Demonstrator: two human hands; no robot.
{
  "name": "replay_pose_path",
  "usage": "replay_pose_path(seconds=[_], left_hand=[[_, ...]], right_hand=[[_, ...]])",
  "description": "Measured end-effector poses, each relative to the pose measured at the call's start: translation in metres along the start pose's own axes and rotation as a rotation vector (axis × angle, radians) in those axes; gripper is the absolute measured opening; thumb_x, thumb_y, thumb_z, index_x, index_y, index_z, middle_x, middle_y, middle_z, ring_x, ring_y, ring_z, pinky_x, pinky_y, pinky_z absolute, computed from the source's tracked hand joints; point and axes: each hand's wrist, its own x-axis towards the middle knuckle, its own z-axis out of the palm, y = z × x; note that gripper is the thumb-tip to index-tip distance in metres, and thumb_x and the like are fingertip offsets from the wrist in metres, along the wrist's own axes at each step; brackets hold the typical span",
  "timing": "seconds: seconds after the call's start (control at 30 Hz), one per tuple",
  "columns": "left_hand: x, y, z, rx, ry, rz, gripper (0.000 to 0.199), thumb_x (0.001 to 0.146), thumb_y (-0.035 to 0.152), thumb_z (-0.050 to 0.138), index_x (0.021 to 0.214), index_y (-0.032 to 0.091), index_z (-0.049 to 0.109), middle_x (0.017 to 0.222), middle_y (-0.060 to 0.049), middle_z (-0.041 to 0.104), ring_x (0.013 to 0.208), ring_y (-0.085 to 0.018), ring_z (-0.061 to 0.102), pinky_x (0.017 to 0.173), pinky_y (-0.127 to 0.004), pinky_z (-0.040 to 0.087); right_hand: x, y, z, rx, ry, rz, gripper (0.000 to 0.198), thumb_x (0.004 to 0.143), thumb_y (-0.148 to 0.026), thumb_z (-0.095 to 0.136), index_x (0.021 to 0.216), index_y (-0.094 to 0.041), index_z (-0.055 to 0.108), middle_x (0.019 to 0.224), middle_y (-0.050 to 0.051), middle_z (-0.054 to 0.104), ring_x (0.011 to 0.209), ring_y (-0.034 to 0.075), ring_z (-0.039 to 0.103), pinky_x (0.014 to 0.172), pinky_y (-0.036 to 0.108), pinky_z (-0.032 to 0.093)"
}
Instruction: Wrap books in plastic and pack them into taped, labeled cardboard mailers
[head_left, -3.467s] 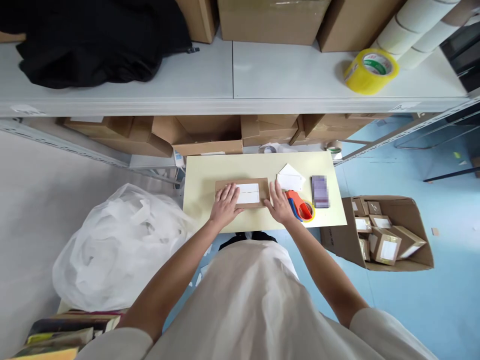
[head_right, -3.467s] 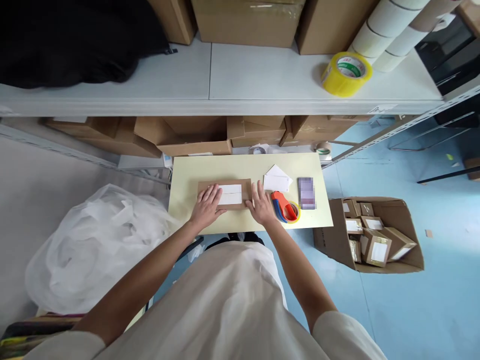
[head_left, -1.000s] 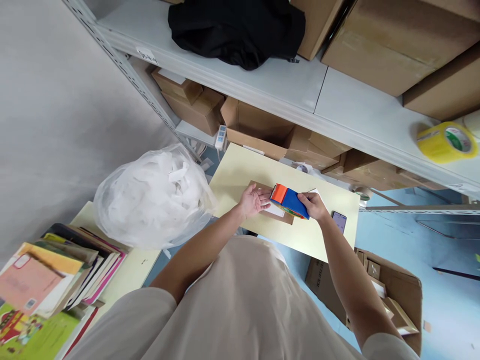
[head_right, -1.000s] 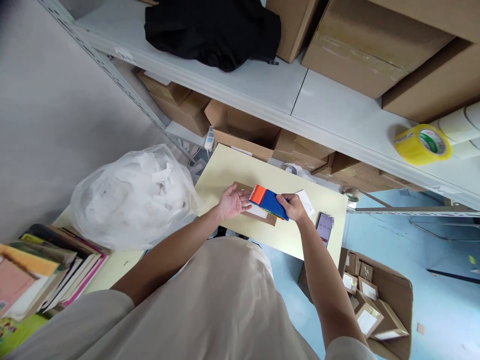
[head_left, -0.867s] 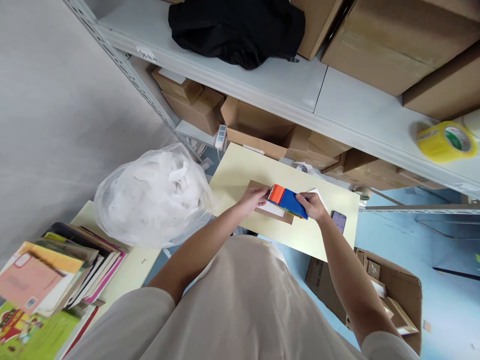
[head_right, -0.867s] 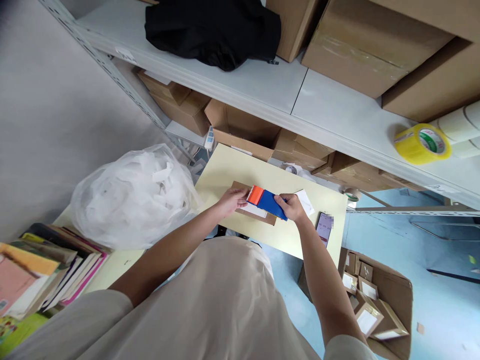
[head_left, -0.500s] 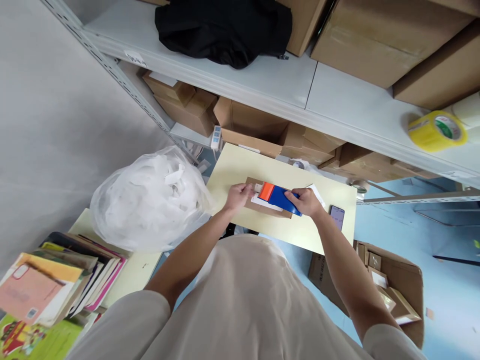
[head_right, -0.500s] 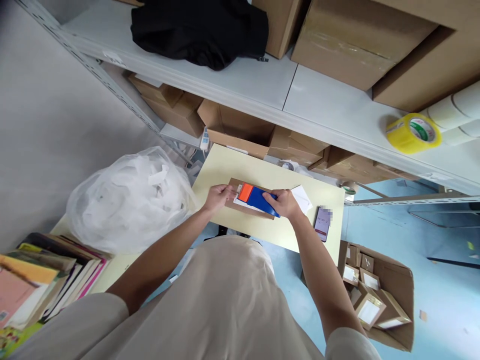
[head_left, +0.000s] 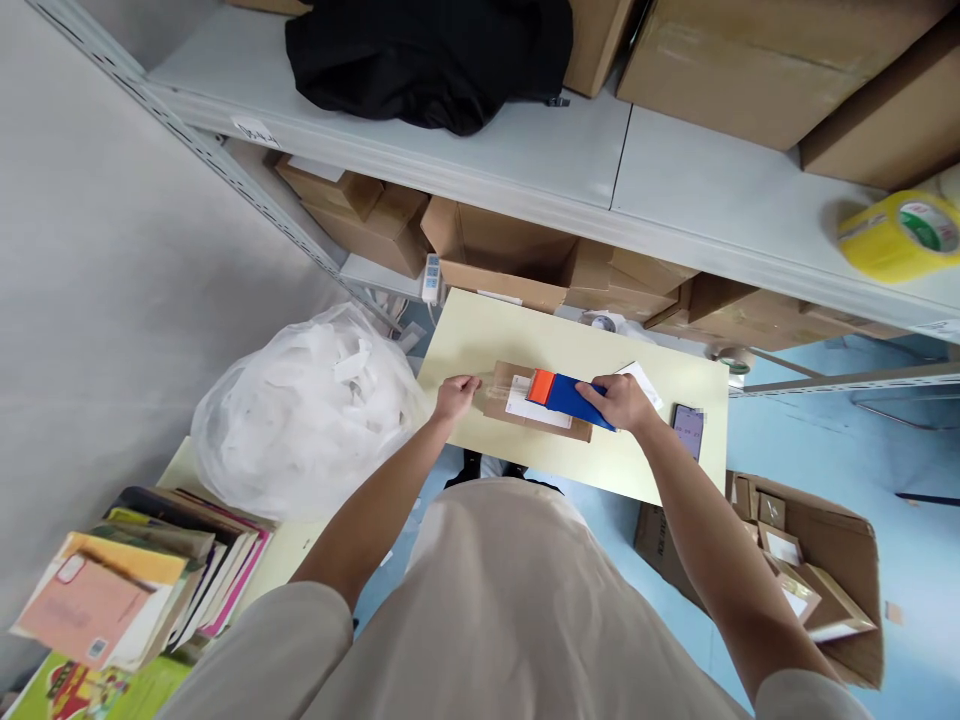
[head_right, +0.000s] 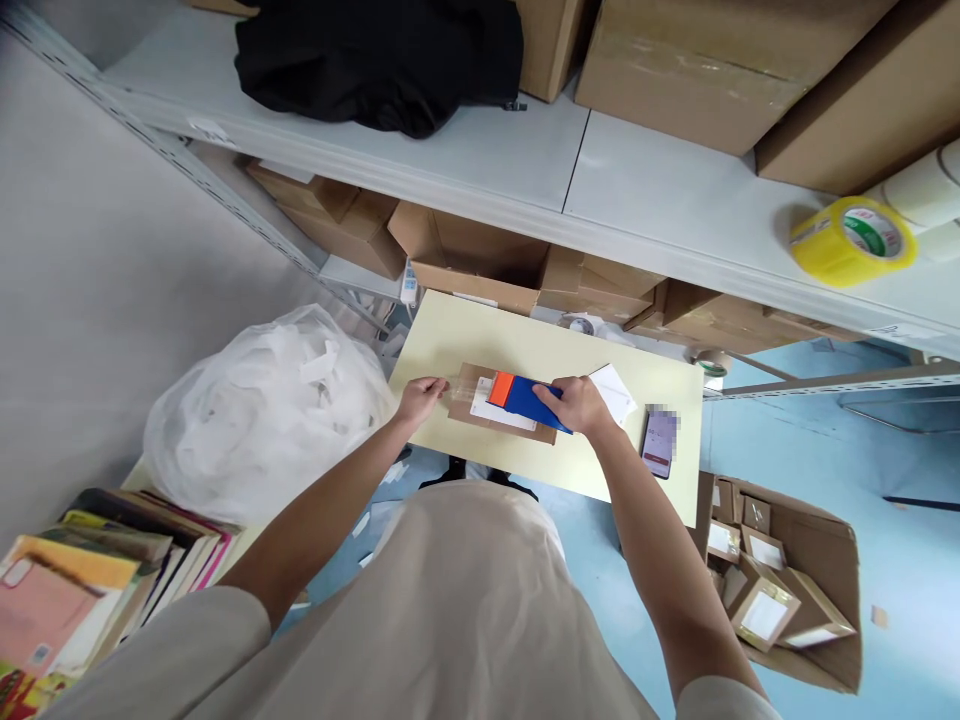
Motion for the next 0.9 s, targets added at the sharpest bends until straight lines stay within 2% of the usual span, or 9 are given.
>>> replay_pose_path(seconds=[0.1,0.2,0.33,0.43,0.53,0.6,0.63,0.7,0.9], left_hand=[[-0.002,-0.010,0.015,-0.038,-0.001,-0.012,0.020,0.080,0.032,0.058,0.078,0.017,0.071,0.089,-0.008,0.073,0.100,-0.021,0.064,0.087,-0.029,0.045],[-0.003,-0.020,0.034,-0.175,-0.021,-0.055,0.028,0.085,0.036,0.055,0.099,0.016,0.069,0.105,-0.010,0.070,0.122,-0.021,0.053,0.100,-0.029,0.038],[0.000,-0.034,0.048,-0.240,-0.084,-0.136,0.059,0.089,0.050,0.045,0.137,0.016,0.043,0.115,-0.011,0.067,0.114,-0.024,0.059,0.096,-0.037,0.045],[0.001,-0.034,0.036,-0.135,-0.117,-0.108,0.070,0.090,0.058,0.034,0.145,0.015,0.030,0.136,-0.015,0.051,0.126,-0.026,0.049,0.102,-0.040,0.041],[-0.001,-0.013,0.014,0.022,-0.134,0.081,0.086,0.080,0.066,0.044,0.147,0.018,0.022,0.156,-0.011,0.018,0.144,-0.023,0.014,0.116,-0.036,0.019],[-0.003,0.009,0.004,0.413,-0.328,0.469,0.116,0.063,0.070,0.062,0.149,0.009,0.011,0.157,-0.018,0.003,0.145,-0.032,0.002,0.117,-0.044,0.009],[-0.003,0.021,0.004,0.577,-0.426,0.624,0.129,0.053,0.069,0.069,0.148,0.006,0.009,0.156,-0.021,0.003,0.144,-0.036,0.001,0.116,-0.047,0.004],[-0.002,0.039,0.008,0.821,-0.551,0.791,0.136,0.046,0.064,0.075,0.148,0.004,0.006,0.155,-0.024,0.008,0.143,-0.038,0.004,0.116,-0.049,0.003],[0.007,0.048,0.023,1.084,-0.549,0.845,0.130,0.054,0.054,0.073,0.146,0.000,-0.001,0.148,-0.028,0.027,0.139,-0.038,0.021,0.114,-0.050,0.004]], right_hand=[[0.000,0.001,0.001,-0.010,-0.004,0.001,0.052,0.084,-0.059,0.040,0.051,-0.021,0.051,0.049,0.003,0.055,0.048,0.014,0.047,0.051,0.028,0.032],[0.001,0.003,0.002,-0.005,-0.015,0.010,0.050,0.084,-0.057,0.042,0.053,-0.020,0.055,0.051,0.003,0.058,0.050,0.015,0.050,0.053,0.027,0.035],[0.001,0.003,0.001,0.004,-0.019,0.026,0.050,0.084,-0.057,0.043,0.054,-0.020,0.056,0.051,0.003,0.058,0.052,0.016,0.053,0.054,0.027,0.036],[0.001,0.003,0.000,0.011,-0.024,0.034,0.051,0.084,-0.059,0.043,0.052,-0.020,0.054,0.050,0.003,0.057,0.051,0.015,0.053,0.054,0.027,0.036],[0.002,0.003,-0.001,0.020,-0.044,0.037,0.050,0.084,-0.058,0.042,0.053,-0.020,0.054,0.050,0.002,0.057,0.050,0.014,0.052,0.054,0.027,0.035],[0.002,0.004,-0.001,0.007,-0.056,0.041,0.050,0.084,-0.058,0.042,0.053,-0.020,0.053,0.050,0.002,0.056,0.049,0.014,0.050,0.053,0.026,0.035],[0.002,0.004,-0.002,-0.004,-0.063,0.043,0.051,0.084,-0.058,0.041,0.053,-0.020,0.053,0.050,0.002,0.056,0.049,0.014,0.050,0.053,0.026,0.035],[0.003,0.003,-0.003,-0.025,-0.080,0.049,0.051,0.085,-0.058,0.041,0.054,-0.020,0.054,0.051,0.002,0.057,0.050,0.014,0.050,0.053,0.026,0.035],[0.004,-0.005,-0.010,-0.108,-0.172,0.094,0.053,0.086,-0.061,0.037,0.059,-0.019,0.058,0.058,0.005,0.061,0.055,0.016,0.055,0.055,0.026,0.036]])
